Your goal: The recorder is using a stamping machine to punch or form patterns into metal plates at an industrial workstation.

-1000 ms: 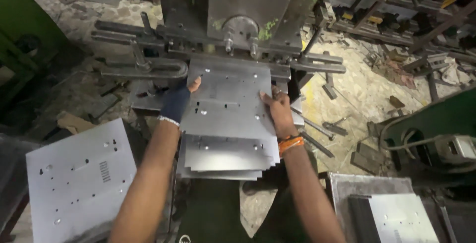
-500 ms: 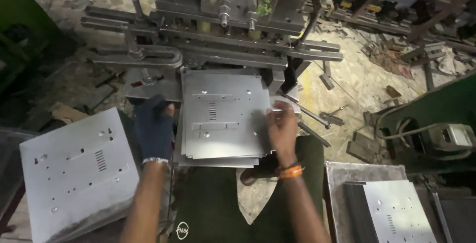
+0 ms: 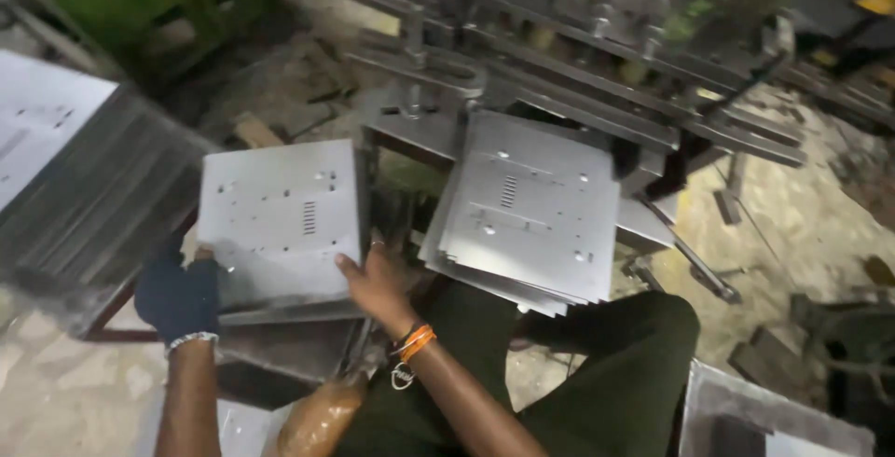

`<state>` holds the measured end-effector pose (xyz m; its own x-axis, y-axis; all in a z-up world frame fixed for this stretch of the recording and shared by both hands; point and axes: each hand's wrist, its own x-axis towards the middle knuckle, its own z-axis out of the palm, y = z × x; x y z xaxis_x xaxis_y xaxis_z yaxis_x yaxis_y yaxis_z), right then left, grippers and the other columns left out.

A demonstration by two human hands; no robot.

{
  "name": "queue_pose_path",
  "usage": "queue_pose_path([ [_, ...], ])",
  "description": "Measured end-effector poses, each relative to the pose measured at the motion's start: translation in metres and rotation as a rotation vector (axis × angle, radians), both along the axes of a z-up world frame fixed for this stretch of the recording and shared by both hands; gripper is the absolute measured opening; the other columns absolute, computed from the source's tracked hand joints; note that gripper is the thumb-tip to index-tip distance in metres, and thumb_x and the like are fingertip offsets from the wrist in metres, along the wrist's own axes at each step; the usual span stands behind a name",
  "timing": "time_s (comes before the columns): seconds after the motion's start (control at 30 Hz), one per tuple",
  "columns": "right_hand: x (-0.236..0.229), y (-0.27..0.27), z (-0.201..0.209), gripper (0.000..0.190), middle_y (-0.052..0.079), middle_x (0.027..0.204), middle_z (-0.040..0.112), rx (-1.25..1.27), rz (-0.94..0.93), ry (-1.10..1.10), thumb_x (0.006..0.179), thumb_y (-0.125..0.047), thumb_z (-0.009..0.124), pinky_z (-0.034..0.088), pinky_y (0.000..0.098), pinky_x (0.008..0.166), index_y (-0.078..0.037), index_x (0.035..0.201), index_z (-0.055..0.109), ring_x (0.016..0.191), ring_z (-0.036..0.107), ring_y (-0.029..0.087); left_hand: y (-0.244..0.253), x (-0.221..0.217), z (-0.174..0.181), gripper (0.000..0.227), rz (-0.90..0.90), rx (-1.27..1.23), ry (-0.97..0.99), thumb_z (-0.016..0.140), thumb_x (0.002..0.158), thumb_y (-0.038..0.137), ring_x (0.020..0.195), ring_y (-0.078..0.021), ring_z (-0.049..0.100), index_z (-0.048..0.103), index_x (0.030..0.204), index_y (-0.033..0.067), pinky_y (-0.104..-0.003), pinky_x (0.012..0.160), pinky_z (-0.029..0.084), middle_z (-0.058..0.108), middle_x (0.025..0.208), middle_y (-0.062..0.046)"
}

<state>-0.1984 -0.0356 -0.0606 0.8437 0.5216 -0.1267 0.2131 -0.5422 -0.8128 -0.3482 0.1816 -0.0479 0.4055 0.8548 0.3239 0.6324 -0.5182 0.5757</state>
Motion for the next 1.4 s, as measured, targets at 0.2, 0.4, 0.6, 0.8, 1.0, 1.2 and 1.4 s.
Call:
queue_pose_path([
  [0.2, -0.019, 0.020, -0.027, 0.062, 0.021, 0.133, 0.066, 0.240, 0.025, 0.215, 0.093, -0.041, 0.063, 0.046, 0.0418, 0.104, -0.001, 0.140, 0.053, 0.123, 0.065, 0.036, 0.052, -0.020, -0.069, 0.060, -0.147, -0.277, 0.189, 0.057, 0.106, 0.057, 0.106, -0.0485, 0.065, 0.073, 0.105, -0.0012, -0.055, 0.089, 0.050, 0.071, 0.103, -0.029],
  [0.4, -0.017, 0.023, 0.002, 0.066, 0.021, 0.139, 0.061, 0.234, 0.080, 0.254, 0.090, -0.039, 0.067, 0.043, 0.0404, 0.107, -0.002, 0.142, 0.053, 0.128, 0.059, 0.033, 0.024, 0.002, 0.011, 0.083, -0.065, -0.405, 0.426, 0.041, 0.102, 0.073, 0.102, -0.0469, 0.066, 0.080, 0.097, 0.0004, -0.054, 0.095, 0.049, 0.071, 0.103, -0.028],
  [0.6, -0.013, 0.017, 0.002, 0.060, 0.020, 0.141, 0.060, 0.389, 0.032, 0.043, 0.093, -0.021, 0.064, 0.043, 0.0381, 0.109, 0.003, 0.146, 0.047, 0.128, 0.060, 0.031, 0.049, -0.016, 0.004, 0.057, -0.336, -0.101, 0.538, 0.038, 0.104, 0.053, 0.094, -0.0402, 0.070, 0.077, 0.110, 0.0122, -0.049, 0.090, 0.052, 0.075, 0.096, -0.023],
  [0.8, 0.002, -0.032, 0.104, 0.049, 0.015, 0.128, 0.070, 0.681, 0.033, 0.512, 0.083, -0.005, 0.068, 0.046, 0.0341, 0.106, 0.008, 0.131, 0.061, 0.117, 0.065, 0.024, 0.012, -0.018, 0.057, 0.056, -0.097, -0.979, -0.187, 0.062, 0.099, 0.047, 0.097, -0.0246, 0.070, 0.077, 0.123, -0.0017, -0.038, 0.088, 0.053, 0.079, 0.105, -0.014],
  [1.0, 0.031, -0.110, 0.134, 0.044, 0.020, 0.111, 0.077, 0.417, 0.120, 0.598, 0.077, -0.003, 0.074, 0.055, 0.0415, 0.097, 0.000, 0.120, 0.067, 0.102, 0.072, 0.028, -0.055, 0.027, 0.122, 0.073, -0.415, -1.153, -0.482, 0.074, 0.075, 0.035, 0.110, -0.0201, 0.068, 0.057, 0.141, 0.0085, -0.037, 0.095, 0.053, 0.072, 0.127, -0.007],
  [1.2, 0.067, -0.187, 0.091, 0.049, 0.024, 0.151, 0.049, 0.445, -0.365, 0.189, 0.094, -0.007, 0.076, 0.034, 0.0478, 0.110, 0.025, 0.087, 0.040, 0.137, 0.046, 0.026, -0.112, 0.092, 0.125, 0.071, -0.649, -1.373, -0.462, 0.080, 0.074, 0.030, 0.107, -0.0313, 0.072, 0.060, 0.138, 0.0055, -0.045, 0.094, 0.058, 0.076, 0.122, -0.018],
  [1.4, 0.086, -0.223, 0.095, 0.059, 0.024, 0.132, 0.066, 0.637, -0.667, 0.357, 0.089, -0.017, 0.070, 0.046, 0.0369, 0.105, 0.002, 0.139, 0.045, 0.119, 0.064, 0.027, -0.135, 0.190, -0.040, 0.069, -0.986, -0.992, -0.445, 0.081, 0.081, 0.038, 0.119, -0.0212, 0.064, 0.061, 0.138, 0.0034, -0.036, 0.099, 0.052, 0.071, 0.127, -0.011],
])
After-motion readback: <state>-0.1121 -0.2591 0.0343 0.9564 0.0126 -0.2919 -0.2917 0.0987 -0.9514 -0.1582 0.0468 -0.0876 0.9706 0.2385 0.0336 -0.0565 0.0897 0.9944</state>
